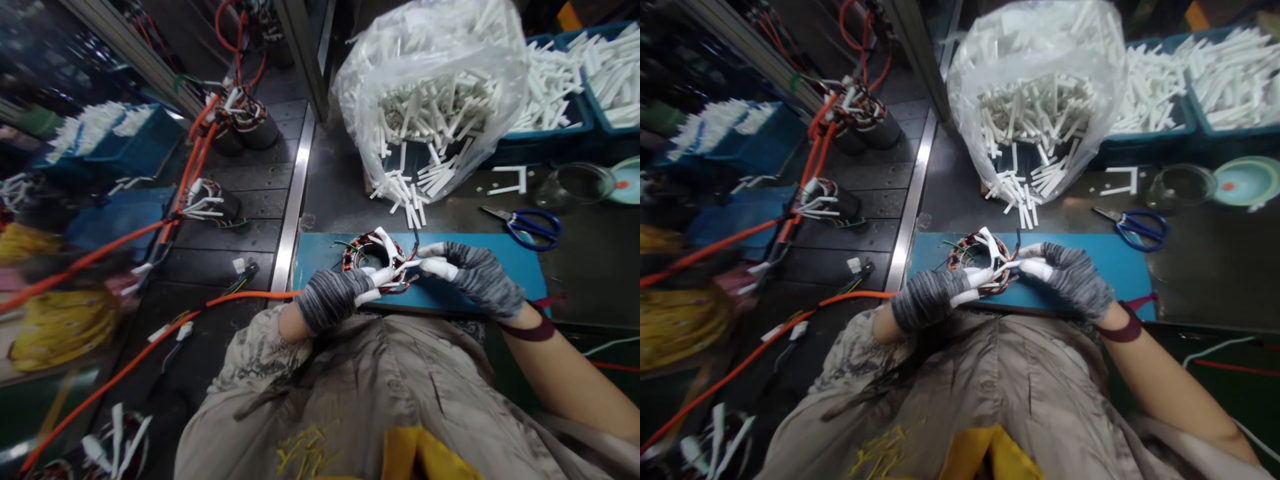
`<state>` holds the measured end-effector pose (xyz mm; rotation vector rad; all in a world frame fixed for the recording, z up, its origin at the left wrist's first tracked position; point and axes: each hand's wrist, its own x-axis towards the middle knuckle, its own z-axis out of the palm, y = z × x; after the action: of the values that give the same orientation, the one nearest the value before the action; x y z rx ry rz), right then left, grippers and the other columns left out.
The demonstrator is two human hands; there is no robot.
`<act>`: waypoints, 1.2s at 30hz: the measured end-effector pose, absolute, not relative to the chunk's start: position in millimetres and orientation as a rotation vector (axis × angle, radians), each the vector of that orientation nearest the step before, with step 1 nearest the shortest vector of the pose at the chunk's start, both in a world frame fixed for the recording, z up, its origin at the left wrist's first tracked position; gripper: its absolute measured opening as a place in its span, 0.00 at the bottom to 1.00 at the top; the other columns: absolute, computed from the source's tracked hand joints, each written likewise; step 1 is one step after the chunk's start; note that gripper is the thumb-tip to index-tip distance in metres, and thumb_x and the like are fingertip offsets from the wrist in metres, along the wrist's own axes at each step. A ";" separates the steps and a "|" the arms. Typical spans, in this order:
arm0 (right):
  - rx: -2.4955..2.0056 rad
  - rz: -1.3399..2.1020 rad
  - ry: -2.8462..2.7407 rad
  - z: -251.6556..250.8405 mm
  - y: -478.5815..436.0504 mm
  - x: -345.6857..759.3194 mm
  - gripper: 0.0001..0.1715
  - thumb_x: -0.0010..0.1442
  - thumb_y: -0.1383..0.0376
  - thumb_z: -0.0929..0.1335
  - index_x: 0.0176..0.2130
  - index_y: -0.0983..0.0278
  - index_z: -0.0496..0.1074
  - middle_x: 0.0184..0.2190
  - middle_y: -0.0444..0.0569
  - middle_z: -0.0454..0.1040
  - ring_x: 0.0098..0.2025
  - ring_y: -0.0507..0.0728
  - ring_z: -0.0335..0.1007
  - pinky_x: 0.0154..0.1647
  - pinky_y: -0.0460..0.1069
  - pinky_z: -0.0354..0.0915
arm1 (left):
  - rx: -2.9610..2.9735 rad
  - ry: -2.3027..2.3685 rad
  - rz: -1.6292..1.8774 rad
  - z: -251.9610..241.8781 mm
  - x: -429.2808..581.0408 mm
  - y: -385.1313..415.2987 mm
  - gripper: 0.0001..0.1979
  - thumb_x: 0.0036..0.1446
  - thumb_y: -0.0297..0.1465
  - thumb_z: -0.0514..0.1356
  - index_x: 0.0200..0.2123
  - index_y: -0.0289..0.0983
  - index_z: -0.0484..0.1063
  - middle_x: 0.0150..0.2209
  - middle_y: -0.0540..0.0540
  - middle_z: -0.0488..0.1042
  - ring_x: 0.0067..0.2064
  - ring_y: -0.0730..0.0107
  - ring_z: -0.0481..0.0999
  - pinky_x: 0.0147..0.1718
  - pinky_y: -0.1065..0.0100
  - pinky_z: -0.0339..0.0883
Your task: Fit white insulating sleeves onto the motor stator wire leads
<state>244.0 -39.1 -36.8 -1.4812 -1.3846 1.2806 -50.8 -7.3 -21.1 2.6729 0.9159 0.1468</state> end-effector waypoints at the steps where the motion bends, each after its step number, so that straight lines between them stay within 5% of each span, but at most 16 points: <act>1: -1.497 1.265 -1.361 -35.8 -37.8 242.4 0.26 0.58 0.40 0.78 0.44 0.55 0.85 0.38 0.48 0.86 0.39 0.63 0.82 0.46 0.58 0.77 | 2.689 0.904 0.153 -22.0 -50.2 -7.5 0.23 0.78 0.40 0.54 0.70 0.44 0.72 0.62 0.46 0.81 0.58 0.58 0.85 0.46 0.67 0.82; 4: -1.502 1.250 -1.280 -36.7 -34.9 237.8 0.25 0.58 0.40 0.78 0.41 0.56 0.84 0.31 0.47 0.84 0.31 0.60 0.79 0.39 0.55 0.76 | 2.737 0.849 0.171 -23.1 -49.5 -6.2 0.24 0.78 0.40 0.52 0.71 0.43 0.71 0.61 0.43 0.81 0.56 0.55 0.86 0.39 0.66 0.81; 16: -1.500 1.197 -1.028 -50.3 -42.0 234.9 0.30 0.48 0.47 0.84 0.43 0.55 0.77 0.32 0.47 0.86 0.32 0.62 0.83 0.36 0.55 0.81 | 2.638 0.870 0.222 -33.3 -55.3 -6.3 0.23 0.76 0.41 0.57 0.69 0.47 0.73 0.61 0.46 0.82 0.56 0.59 0.86 0.49 0.64 0.83; 23: -1.435 1.282 -1.369 -41.1 -21.5 242.9 0.24 0.58 0.42 0.79 0.42 0.57 0.85 0.35 0.49 0.86 0.33 0.61 0.83 0.38 0.54 0.79 | 2.759 0.905 0.194 -32.4 -48.8 -12.5 0.22 0.78 0.41 0.54 0.68 0.45 0.74 0.58 0.44 0.83 0.49 0.61 0.86 0.39 0.66 0.81; 28: -1.529 0.795 -1.905 -22.9 -7.8 232.4 0.22 0.69 0.47 0.70 0.47 0.57 0.86 0.42 0.54 0.87 0.44 0.69 0.84 0.50 0.61 0.77 | 2.859 1.107 0.035 -28.6 -32.6 -23.6 0.23 0.76 0.38 0.55 0.69 0.41 0.72 0.57 0.38 0.83 0.42 0.62 0.86 0.28 0.68 0.72; 33: -1.536 0.928 -1.797 -39.5 11.1 251.7 0.32 0.72 0.40 0.63 0.56 0.58 0.81 0.45 0.53 0.86 0.45 0.66 0.84 0.50 0.60 0.78 | 2.880 1.183 0.258 -40.9 -27.7 -27.5 0.24 0.78 0.37 0.54 0.73 0.43 0.68 0.61 0.41 0.81 0.43 0.66 0.86 0.32 0.69 0.74; 36: -1.858 0.710 -1.783 -57.7 37.6 270.4 0.35 0.76 0.45 0.55 0.54 0.63 0.79 0.47 0.58 0.85 0.47 0.66 0.83 0.52 0.61 0.77 | 2.913 1.104 0.284 -46.7 -30.5 -25.6 0.23 0.77 0.36 0.55 0.70 0.47 0.71 0.61 0.42 0.81 0.45 0.65 0.86 0.34 0.70 0.74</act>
<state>270.4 37.6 -57.7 -1.8579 -1.7831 0.7095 -30.5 -25.6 -46.7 2.9127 1.1039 0.2842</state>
